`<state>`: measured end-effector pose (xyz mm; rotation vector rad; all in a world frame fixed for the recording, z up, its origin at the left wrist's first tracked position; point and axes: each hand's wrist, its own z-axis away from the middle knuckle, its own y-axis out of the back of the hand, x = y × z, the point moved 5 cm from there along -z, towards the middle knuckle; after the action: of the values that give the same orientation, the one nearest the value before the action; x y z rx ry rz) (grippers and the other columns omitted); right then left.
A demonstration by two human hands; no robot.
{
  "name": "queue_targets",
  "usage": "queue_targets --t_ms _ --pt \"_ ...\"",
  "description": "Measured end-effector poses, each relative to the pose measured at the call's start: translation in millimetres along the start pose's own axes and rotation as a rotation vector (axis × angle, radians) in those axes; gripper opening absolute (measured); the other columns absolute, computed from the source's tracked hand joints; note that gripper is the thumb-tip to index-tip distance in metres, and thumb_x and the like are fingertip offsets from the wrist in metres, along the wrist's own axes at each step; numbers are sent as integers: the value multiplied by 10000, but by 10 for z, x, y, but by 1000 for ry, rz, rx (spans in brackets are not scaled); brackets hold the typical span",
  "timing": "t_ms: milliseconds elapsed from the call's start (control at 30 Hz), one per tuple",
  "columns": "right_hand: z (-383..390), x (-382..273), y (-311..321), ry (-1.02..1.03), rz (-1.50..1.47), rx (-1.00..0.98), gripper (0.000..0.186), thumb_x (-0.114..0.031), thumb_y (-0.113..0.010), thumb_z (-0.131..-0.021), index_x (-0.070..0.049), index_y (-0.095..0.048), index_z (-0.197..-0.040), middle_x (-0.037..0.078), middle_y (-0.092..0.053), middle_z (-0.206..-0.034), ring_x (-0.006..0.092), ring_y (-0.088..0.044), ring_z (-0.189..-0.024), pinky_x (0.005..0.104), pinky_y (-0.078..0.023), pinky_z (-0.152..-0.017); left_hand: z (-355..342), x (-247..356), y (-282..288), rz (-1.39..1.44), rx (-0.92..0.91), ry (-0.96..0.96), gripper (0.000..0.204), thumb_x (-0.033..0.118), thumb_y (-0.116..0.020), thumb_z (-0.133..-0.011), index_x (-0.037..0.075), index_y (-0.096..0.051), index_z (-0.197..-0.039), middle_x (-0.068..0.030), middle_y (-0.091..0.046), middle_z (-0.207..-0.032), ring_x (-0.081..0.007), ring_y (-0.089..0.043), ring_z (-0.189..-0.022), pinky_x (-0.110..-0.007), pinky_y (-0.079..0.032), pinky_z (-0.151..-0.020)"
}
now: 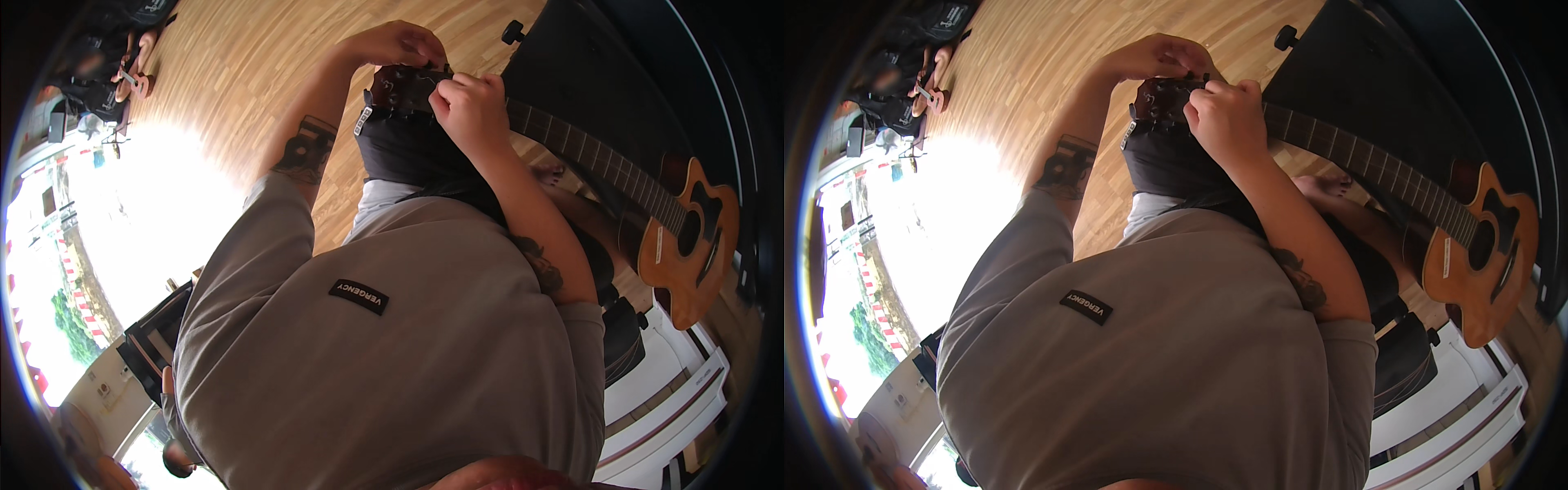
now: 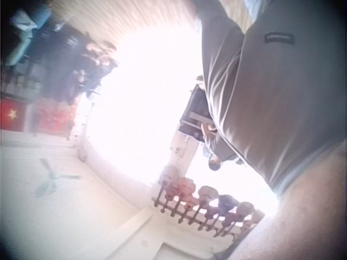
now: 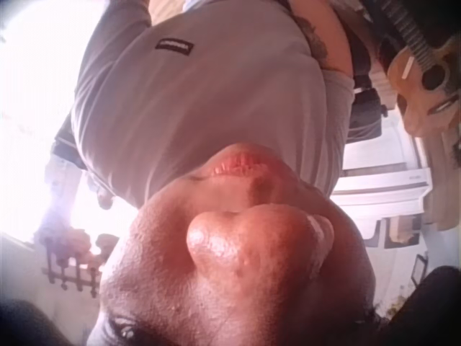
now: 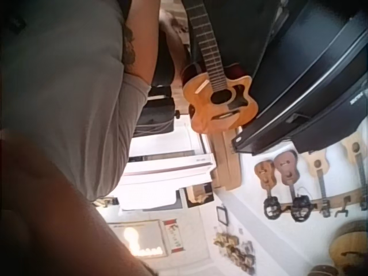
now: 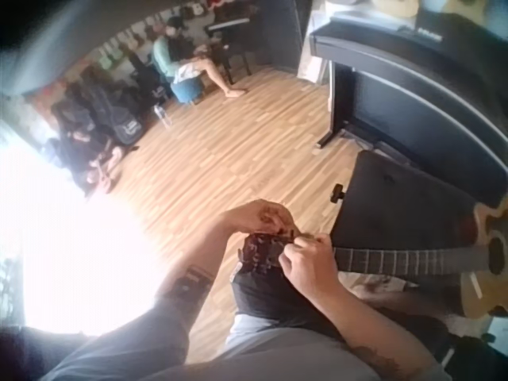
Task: The person sits on the floor holding an acoustic guitar on their lap. They use both hands to turn the tuning pegs on the headstock, adjusting the tension of the strings. The person repeatedly plucks the strings to check the pitch while making fine adjustments to the tuning pegs.
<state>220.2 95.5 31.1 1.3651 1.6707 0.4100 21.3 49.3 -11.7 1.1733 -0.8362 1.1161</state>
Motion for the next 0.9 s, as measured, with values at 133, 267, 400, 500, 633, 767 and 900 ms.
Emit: queue_targets --t_ms 133,267,400,500,633,767,900 --pt "2 4 2 12 -1 5 230 -120 -819 -808 -111 -628 -681 29 -598 -668 269 -625 -675 400 -442 -793 -78 126 -54 -361 -19 165 292 223 -766 -905 91 -797 -1164 3 -788 -1040 -154 -706 -995 -358 -559 -922" --pt "-3 12 15 3 6 -8 231 -121 -820 -810 -110 -628 -683 29 -599 -668 271 -627 -677 403 -443 -790 -143 135 -115 -514 -2 106 282 268 -746 -944 63 -797 -1130 -13 -758 -966 -143 -674 -929 -324 -545 -894" --pt "-21 -4 23 -4 -17 -14 232 -126 -824 -809 -107 -628 -686 31 -603 -670 276 -632 -684 409 -443 -783 -34 49 21 -204 -98 -25 339 333 -778 -912 60 -798 -1112 -34 -757 -948 -150 -671 -894 -340 -545 -879" --pt "-10 -6 15 -10 -16 -22 233 -126 -824 -807 -103 -626 -686 35 -616 -681 280 -635 -685 413 -441 -779 -14 132 16 -343 -77 99 346 366 -784 -914 54 -791 -1063 -43 -752 -920 -156 -668 -873 -350 -546 -836" --pt "-9 10 -1 -7 0 -39 204 -154 -823 -808 -117 -654 -699 38 -641 -708 273 -646 -686 420 -434 -782 -88 141 -36 -619 52 205 337 389 -774 -935 57 -775 -992 -43 -743 -882 -148 -662 -850 -351 -541 -771" --pt "-46 3 4 -13 11 -59 183 -172 -820 -803 -126 -672 -705 43 -647 -721 274 -652 -699 427 -436 -793 -15 27 105 -280 -12 126 254 317 -772 -951 79 -773 -1039 -31 -747 -918 -135 -662 -892 -338 -538 -806" --pt "4 23 -27 -32 11 -55 173 -164 -813 -800 -124 -675 -703 52 -640 -715 271 -655 -726 434 -443 -801 58 39 61 -58 -93 46 216 96 -737 -956 88 -740 -1171 0 -746 -1018 -114 -658 -994 -305 -519 -925"
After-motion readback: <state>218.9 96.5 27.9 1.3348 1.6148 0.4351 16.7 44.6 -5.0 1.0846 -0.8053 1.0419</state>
